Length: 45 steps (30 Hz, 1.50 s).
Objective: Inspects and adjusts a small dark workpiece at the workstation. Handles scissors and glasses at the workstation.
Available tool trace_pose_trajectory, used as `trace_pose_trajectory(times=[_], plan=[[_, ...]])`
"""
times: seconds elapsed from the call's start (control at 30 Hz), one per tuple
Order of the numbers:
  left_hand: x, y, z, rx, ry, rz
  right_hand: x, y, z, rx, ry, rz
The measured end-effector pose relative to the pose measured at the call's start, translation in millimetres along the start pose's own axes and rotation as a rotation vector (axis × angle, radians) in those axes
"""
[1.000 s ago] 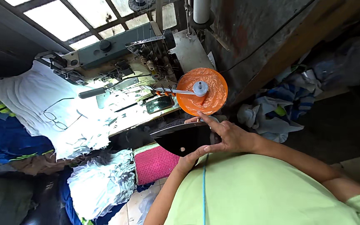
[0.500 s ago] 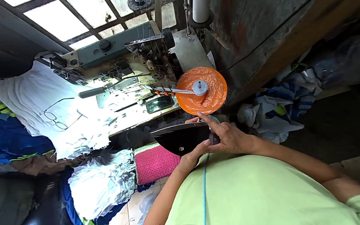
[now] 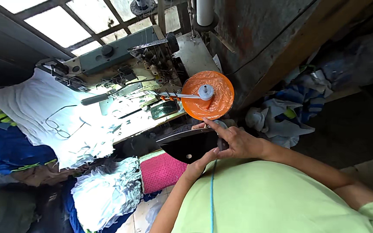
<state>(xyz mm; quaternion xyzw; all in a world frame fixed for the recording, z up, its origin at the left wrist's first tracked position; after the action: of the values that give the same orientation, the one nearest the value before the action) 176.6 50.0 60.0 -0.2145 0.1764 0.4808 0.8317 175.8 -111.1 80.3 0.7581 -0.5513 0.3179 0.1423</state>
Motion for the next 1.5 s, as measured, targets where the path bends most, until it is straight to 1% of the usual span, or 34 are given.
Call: trace_pose_trajectory(times=[0.1,0.2,0.3,0.5,0.6,0.77,0.83,0.93,1.03,1.13,1.27,1.3,1.4,1.5], plan=[[1.0,0.0,-0.6,-0.028,-0.020,-0.016,1.5,0.0,-1.0,-0.016,-0.027,-0.045],[1.1,-0.1,0.0,-0.064,-0.079,0.004,0.2,0.4,-3.5,-0.009,0.010,-0.003],[-1.8,0.7,2.2,-0.064,-0.103,0.036,-1.9,1.6,-6.2,0.000,0.076,0.047],[0.3,2.5,-4.3,-0.091,-0.098,0.098,-3.8,2.3,-7.0,0.075,0.171,0.133],[-0.1,2.4,-6.1,-0.098,-0.085,0.103,-3.9,2.5,-6.1,0.092,0.195,0.159],[-1.9,1.2,-6.1,-0.119,-0.063,0.096,-3.0,3.3,-7.0,0.102,0.223,0.174],[-2.8,0.5,-7.9,-0.111,-0.025,0.125,-1.1,2.8,-8.4,0.125,0.242,0.195],[-4.6,0.1,-8.9,-0.089,0.006,0.139,2.8,2.0,-9.5,0.116,0.233,0.170],[-3.3,1.5,-7.1,-0.021,-0.044,0.075,1.8,2.1,-8.0,0.103,0.189,0.138],[-4.0,1.1,-3.6,-0.061,-0.057,-0.069,1.8,1.6,-7.4,0.103,0.143,0.107],[-8.3,1.2,1.3,-0.058,-0.063,-0.105,2.1,2.3,-6.8,0.076,0.121,0.068],[-8.6,1.8,2.1,-0.044,-0.066,-0.099,2.0,2.8,-7.0,0.069,0.120,0.067],[-8.4,3.5,3.6,0.004,-0.072,-0.007,0.7,3.5,-7.2,0.067,0.126,0.081],[-4.1,3.9,-2.2,-0.032,-0.076,0.031,-1.2,4.6,-6.8,0.085,0.154,0.108]])
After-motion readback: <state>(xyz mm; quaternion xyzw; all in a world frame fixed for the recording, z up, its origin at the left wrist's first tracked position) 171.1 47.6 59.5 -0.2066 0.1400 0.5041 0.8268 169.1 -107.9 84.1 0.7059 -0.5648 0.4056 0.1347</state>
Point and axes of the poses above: each hand's wrist, its own y-axis away from the middle knuckle, its own x-axis out of the back of the hand, z = x × y, the point moved 3 cm from there along -y, towards the middle knuckle, and after that the axes turned 10 degrees about -x, right-handed, at the moved point
